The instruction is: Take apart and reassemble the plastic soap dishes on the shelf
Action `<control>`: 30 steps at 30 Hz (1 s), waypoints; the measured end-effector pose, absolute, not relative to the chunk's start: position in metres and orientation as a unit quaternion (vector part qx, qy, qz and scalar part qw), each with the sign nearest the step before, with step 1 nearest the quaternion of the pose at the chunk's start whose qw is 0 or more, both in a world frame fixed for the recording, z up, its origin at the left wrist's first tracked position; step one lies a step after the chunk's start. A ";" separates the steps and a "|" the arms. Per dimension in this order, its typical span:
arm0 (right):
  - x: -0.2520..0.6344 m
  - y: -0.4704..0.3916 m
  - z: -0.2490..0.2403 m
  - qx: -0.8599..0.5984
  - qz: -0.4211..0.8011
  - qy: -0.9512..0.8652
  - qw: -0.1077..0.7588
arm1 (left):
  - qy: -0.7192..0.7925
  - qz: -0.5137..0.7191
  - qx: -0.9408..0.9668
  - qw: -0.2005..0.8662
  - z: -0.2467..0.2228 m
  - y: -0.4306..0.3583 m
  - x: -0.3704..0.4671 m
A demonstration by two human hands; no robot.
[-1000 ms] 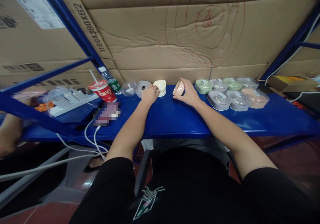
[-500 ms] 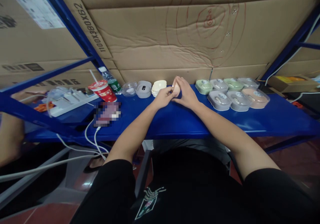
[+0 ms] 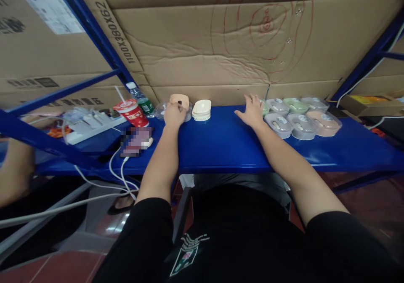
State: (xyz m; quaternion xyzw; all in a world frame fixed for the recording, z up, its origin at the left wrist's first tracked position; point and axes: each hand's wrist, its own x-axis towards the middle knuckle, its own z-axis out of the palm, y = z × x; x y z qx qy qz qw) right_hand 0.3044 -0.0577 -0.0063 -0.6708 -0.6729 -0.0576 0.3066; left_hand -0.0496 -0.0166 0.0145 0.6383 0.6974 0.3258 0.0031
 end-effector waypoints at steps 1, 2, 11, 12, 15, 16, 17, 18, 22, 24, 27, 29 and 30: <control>0.310 -0.055 -0.008 -0.683 -0.059 -0.662 0.301 | 0.711 0.315 0.629 0.018 0.015 -0.016 -0.049; 0.315 -0.053 -0.010 -0.695 -0.060 -0.653 0.296 | 0.720 0.308 0.621 0.032 0.015 -0.016 -0.048; 0.324 -0.045 -0.023 -0.692 -0.059 -0.673 0.253 | 0.727 0.334 0.597 0.061 0.016 -0.015 -0.049; 0.320 -0.046 -0.023 -0.678 -0.064 -0.683 0.264 | 0.725 0.339 0.597 0.059 0.016 -0.016 -0.048; 0.309 -0.051 -0.020 -0.647 -0.061 -0.705 0.285 | 0.722 0.351 0.594 0.043 0.017 -0.018 -0.049; 0.306 -0.053 -0.020 -0.645 -0.050 -0.709 0.282 | 0.723 0.355 0.592 0.036 0.017 -0.019 -0.050; 0.303 -0.054 -0.020 -0.647 -0.035 -0.711 0.275 | 0.724 0.357 0.589 0.030 0.018 -0.020 -0.051; 0.302 -0.055 -0.019 -0.652 -0.018 -0.711 0.264 | 0.728 0.357 0.584 0.028 0.019 -0.021 -0.052; 0.301 -0.057 -0.018 -0.657 0.022 -0.711 0.249 | 0.751 0.313 0.580 0.051 0.021 -0.023 -0.056; 0.302 -0.058 -0.017 -0.648 0.014 -0.718 0.255 | 0.752 0.298 0.586 0.053 0.020 -0.024 -0.057; 0.300 -0.058 -0.015 -0.631 0.000 -0.729 0.264 | 0.747 0.305 0.589 0.043 0.017 -0.023 -0.057; 0.298 -0.059 -0.013 -0.623 -0.003 -0.732 0.278 | 0.747 0.310 0.586 0.045 0.016 -0.023 -0.056; 0.296 -0.060 -0.012 -0.619 -0.004 -0.731 0.288 | 0.748 0.312 0.583 0.047 0.015 -0.023 -0.056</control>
